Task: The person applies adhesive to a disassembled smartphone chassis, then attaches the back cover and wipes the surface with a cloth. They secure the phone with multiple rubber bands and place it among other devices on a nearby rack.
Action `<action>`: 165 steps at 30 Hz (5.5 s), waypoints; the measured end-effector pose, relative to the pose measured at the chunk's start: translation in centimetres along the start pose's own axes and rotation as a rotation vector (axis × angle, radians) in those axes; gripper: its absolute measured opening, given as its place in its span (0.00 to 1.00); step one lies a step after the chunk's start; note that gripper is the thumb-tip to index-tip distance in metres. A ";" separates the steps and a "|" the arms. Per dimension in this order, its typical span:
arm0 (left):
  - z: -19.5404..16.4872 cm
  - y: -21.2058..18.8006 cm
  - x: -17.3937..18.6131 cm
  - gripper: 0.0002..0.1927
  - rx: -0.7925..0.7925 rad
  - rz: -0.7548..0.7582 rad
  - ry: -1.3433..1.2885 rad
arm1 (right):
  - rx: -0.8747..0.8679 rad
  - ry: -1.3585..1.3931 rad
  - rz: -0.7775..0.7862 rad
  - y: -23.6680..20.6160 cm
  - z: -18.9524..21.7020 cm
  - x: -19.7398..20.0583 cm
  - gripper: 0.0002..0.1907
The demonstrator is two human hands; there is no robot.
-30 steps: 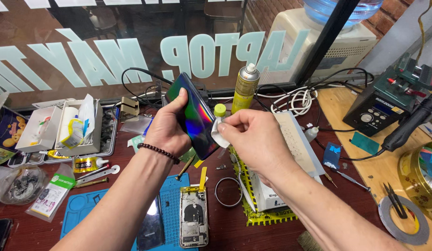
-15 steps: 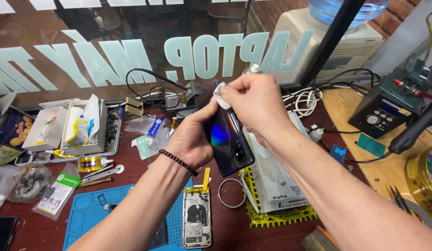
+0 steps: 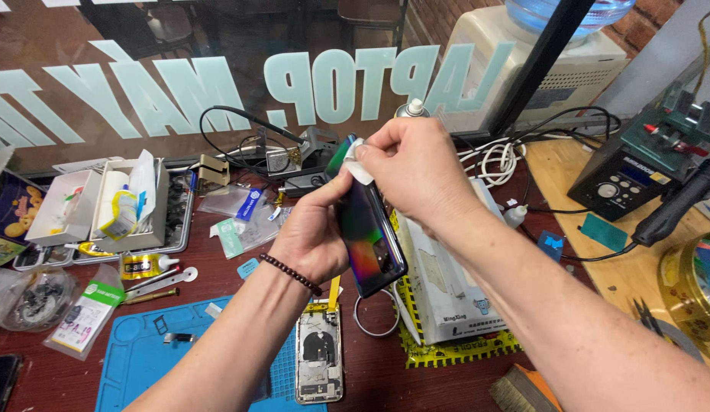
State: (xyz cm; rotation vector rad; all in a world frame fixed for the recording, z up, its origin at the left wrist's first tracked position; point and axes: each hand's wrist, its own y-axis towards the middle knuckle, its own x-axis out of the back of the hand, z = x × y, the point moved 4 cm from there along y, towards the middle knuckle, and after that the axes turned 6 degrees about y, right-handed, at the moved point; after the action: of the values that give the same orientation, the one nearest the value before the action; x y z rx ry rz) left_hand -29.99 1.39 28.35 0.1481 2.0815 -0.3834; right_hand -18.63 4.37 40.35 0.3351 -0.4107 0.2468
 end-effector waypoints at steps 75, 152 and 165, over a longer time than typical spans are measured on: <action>-3.0 -0.9 0.8 0.14 -0.191 -0.047 0.059 | -0.133 0.030 -0.001 -4.2 -4.2 -1.3 0.17; -2.0 3.1 3.6 0.14 -0.357 -0.065 0.659 | 0.576 -0.758 -0.045 18.6 -19.8 0.6 0.06; -2.7 0.3 2.8 0.14 -0.313 -0.118 0.709 | 0.253 -0.103 0.108 13.8 -9.9 0.3 0.09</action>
State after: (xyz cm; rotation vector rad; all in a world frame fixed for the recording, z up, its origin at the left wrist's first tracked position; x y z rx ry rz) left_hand -33.53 2.45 27.17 -0.0371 2.8287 -0.0633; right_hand -19.08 20.63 35.62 0.5768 -0.5012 0.3897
